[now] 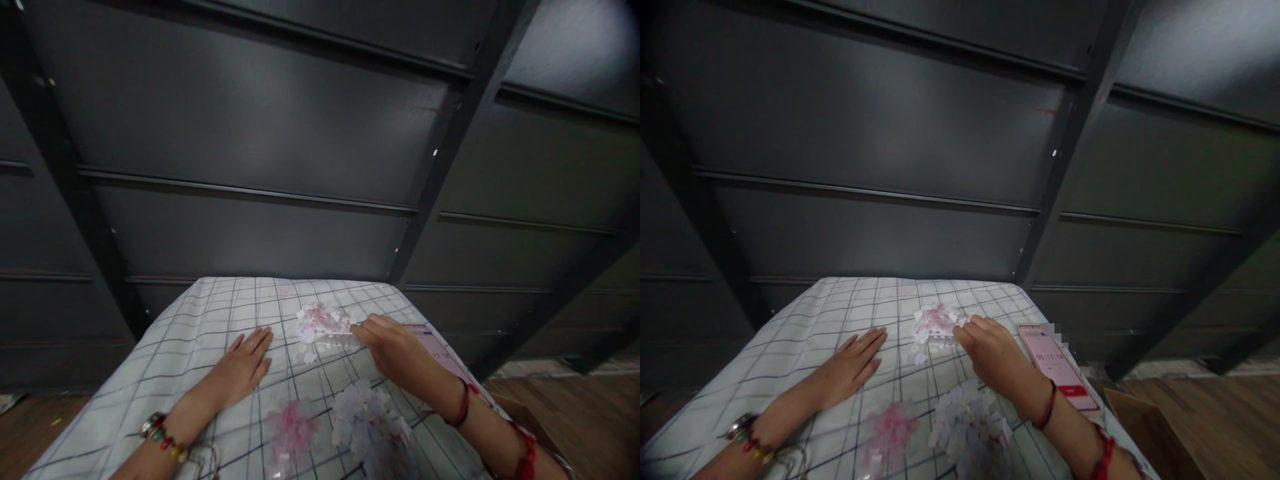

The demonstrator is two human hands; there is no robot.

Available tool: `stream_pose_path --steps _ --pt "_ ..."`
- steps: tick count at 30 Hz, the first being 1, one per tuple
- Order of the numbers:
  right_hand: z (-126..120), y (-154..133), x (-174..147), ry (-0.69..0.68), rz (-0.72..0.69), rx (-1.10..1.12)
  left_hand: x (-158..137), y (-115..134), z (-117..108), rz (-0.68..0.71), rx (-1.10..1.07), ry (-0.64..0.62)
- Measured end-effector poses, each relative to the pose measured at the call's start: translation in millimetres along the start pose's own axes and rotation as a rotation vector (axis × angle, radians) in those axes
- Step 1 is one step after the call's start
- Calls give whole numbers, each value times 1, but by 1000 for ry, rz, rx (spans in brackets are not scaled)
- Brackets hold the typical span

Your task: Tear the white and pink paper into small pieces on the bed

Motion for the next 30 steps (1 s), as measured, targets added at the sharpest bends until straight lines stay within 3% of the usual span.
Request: stream_pose_path --steps 8,15,21,24,30 --pt "-3 -8 -14 -30 -35 16 0 2 -1 -23 -5 -31" --pt "-9 -19 5 15 -40 29 1 -1 2 5 2 24" --pt "0 -33 17 7 -124 8 1 1 1 -11 3 -3" --pt "-2 -30 9 -6 -145 16 1 4 -3 -24 9 -30" --pt "-25 -16 0 112 -102 22 1 10 -6 -26 36 -88"
Point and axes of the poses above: each hand's wrist, its own x-axis towards the middle knuckle, its own z-axis out of the palm, y = z × x, the point moved 9 cm from there along x, towards the middle knuckle, and after that the axes turned 6 degrees about y, right-handed, at the moved point
